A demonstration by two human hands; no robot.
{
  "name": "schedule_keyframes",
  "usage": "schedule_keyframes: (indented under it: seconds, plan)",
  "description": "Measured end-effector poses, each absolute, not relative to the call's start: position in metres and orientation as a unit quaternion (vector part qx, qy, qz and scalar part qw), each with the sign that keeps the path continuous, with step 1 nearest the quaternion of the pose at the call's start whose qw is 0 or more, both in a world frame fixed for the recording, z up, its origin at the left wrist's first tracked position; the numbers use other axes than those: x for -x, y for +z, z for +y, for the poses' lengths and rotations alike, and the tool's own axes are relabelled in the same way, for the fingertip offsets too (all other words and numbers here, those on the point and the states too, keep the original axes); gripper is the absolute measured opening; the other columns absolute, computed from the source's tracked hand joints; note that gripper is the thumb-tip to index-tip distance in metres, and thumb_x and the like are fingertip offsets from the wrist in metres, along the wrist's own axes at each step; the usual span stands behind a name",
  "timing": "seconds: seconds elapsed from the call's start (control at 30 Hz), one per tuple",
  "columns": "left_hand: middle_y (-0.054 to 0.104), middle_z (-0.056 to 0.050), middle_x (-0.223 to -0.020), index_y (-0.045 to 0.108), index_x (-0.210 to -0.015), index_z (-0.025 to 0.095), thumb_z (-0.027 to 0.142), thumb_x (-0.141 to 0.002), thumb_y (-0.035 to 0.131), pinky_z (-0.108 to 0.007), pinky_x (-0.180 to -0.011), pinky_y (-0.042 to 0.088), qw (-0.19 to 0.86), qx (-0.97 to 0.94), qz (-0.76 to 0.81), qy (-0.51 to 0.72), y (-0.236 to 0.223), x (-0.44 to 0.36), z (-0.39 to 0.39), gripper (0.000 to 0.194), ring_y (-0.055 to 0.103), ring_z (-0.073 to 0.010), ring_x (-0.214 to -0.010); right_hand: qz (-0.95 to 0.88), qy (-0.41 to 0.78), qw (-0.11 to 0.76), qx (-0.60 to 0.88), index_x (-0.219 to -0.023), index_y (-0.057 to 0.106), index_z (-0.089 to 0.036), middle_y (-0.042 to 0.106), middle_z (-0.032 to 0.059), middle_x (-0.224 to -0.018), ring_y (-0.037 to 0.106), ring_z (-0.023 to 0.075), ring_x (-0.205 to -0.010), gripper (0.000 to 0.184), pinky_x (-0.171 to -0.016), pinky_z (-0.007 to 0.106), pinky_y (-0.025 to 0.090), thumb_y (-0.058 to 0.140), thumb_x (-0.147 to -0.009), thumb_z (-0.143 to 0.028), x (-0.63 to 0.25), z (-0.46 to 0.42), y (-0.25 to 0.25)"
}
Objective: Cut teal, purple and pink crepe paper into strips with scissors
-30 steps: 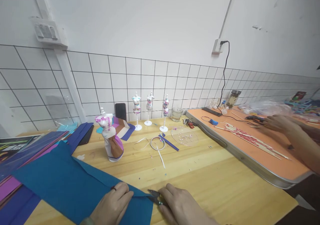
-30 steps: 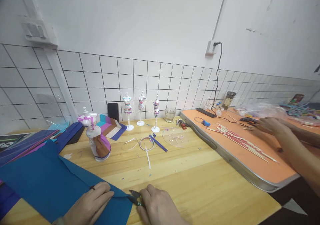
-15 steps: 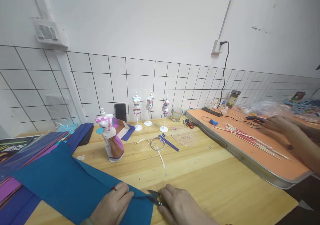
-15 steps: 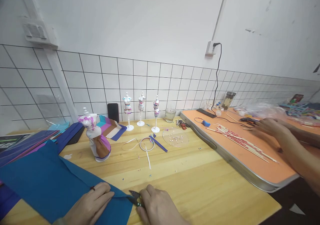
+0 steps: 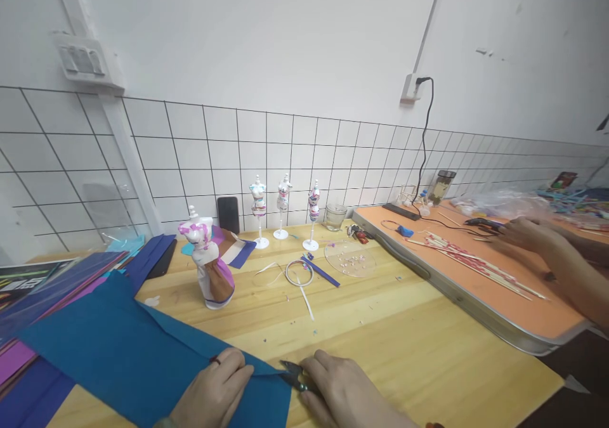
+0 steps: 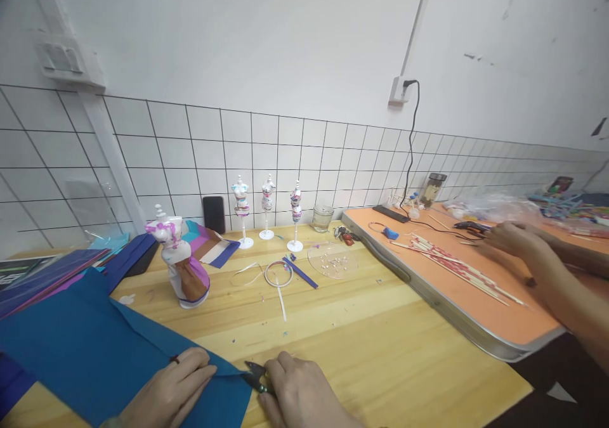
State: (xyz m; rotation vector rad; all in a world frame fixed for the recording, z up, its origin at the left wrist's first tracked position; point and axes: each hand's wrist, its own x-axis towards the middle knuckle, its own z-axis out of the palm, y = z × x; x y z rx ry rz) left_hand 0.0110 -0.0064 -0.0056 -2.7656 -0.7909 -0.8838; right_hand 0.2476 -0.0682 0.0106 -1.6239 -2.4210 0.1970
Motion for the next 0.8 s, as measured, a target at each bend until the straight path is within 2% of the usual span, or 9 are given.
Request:
schedule_keyframes:
  seconds: [0.33, 0.53, 0.8]
  plan:
    - [0.051, 0.000, -0.070, 0.055, -0.079, 0.022, 0.011, -0.088, 0.029, -0.015, -0.056, 0.044, 0.065, 0.916, -0.265, -0.293, -0.0070, -0.0110, -0.0060, 0.030, 0.051, -0.0099, -0.060, -0.827, 0.057, 0.132, 0.544, -0.089, 0.062, -0.017, 0.065, 0.0064, -0.079, 0.064, 0.0219, -0.069, 0.016, -0.059, 0.029, 0.048, 0.052, -0.076, -0.020, -0.2479, -0.0692, 0.0104]
    - [0.052, -0.002, -0.071, 0.053, -0.076, 0.020, 0.007, -0.085, 0.027, -0.020, -0.055, 0.045, 0.074, 0.929, -0.278, -0.232, -0.0084, -0.0099, -0.0065, 0.030, 0.053, -0.0134, -0.064, -0.827, 0.076, 0.120, 0.545, -0.092, 0.060, -0.017, 0.065, 0.0063, -0.081, 0.063, 0.0206, -0.069, 0.016, -0.060, 0.029, 0.047, 0.050, -0.080, -0.018, -0.2489, -0.0721, 0.0143]
    - [0.052, -0.003, -0.075, 0.054, -0.079, 0.019, 0.006, -0.086, 0.026, -0.021, -0.057, 0.046, 0.078, 0.933, -0.295, -0.190, -0.0060, -0.0094, -0.0097, 0.031, 0.053, -0.0134, -0.066, -0.832, 0.086, 0.131, 0.532, -0.093, 0.059, -0.018, 0.064, 0.0060, -0.083, 0.063, 0.0211, -0.070, 0.016, -0.061, 0.031, 0.049, 0.049, -0.082, -0.020, -0.2477, -0.0688, 0.0097]
